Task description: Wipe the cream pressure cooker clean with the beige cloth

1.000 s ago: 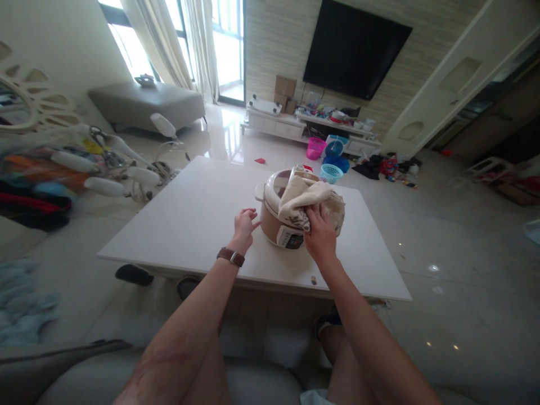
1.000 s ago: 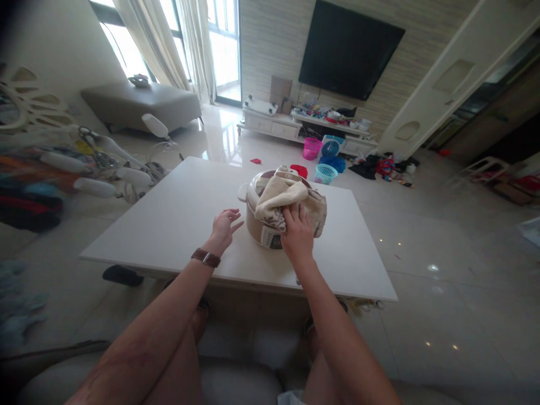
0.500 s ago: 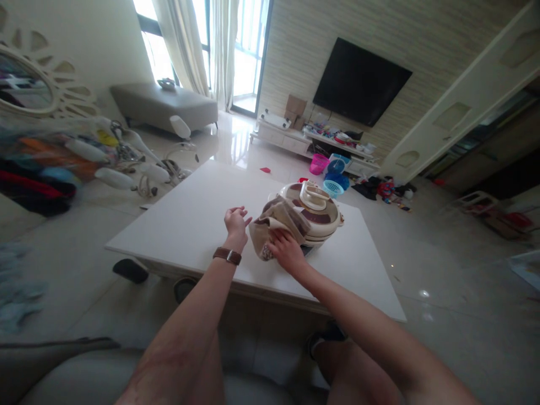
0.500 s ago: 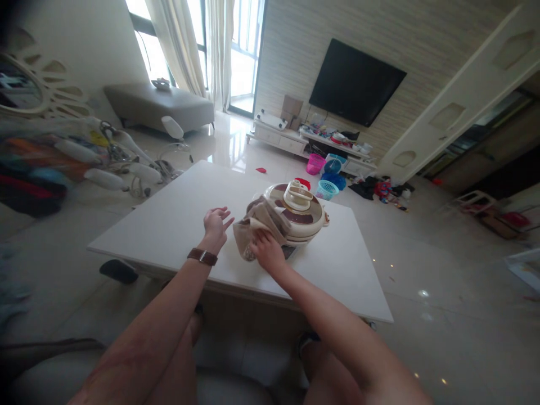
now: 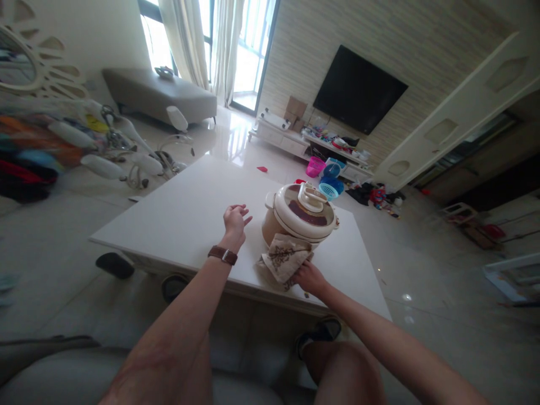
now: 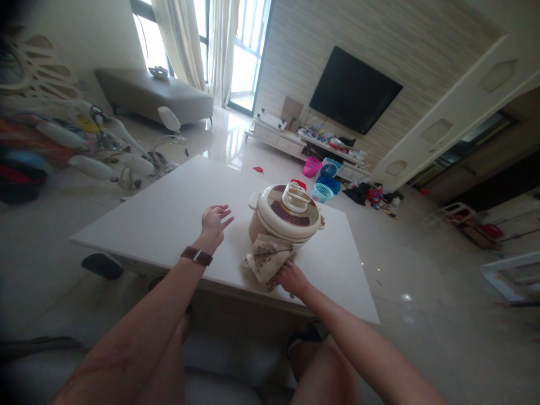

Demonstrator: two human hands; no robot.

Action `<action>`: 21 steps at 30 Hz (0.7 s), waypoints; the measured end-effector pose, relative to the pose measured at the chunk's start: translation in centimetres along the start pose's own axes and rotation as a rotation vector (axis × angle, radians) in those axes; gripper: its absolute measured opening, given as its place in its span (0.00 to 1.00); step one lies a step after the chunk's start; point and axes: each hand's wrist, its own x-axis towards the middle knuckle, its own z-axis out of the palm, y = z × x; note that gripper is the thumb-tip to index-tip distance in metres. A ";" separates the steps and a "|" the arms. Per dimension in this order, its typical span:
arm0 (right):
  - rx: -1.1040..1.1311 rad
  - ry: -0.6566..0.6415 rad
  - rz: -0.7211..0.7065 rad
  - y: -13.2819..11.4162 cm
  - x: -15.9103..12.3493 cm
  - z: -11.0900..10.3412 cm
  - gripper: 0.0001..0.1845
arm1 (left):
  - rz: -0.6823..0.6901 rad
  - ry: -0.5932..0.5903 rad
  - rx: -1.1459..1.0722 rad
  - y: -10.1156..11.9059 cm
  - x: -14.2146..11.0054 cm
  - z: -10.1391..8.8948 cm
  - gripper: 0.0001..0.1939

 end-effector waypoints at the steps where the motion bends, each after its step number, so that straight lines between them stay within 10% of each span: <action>1: 0.016 -0.003 0.037 0.9 -1.5 0.1 0.19 | -0.006 -0.004 0.004 -0.1 -0.1 0.0 0.08; 9: 0.181 0.153 0.370 7.3 -10.1 -0.8 0.20 | -0.019 -0.032 0.022 -1.0 -0.2 0.3 0.08; 21: 0.874 0.976 1.197 8.3 -11.4 -4.8 0.19 | -0.044 -0.038 0.043 -2.0 -0.2 0.7 0.07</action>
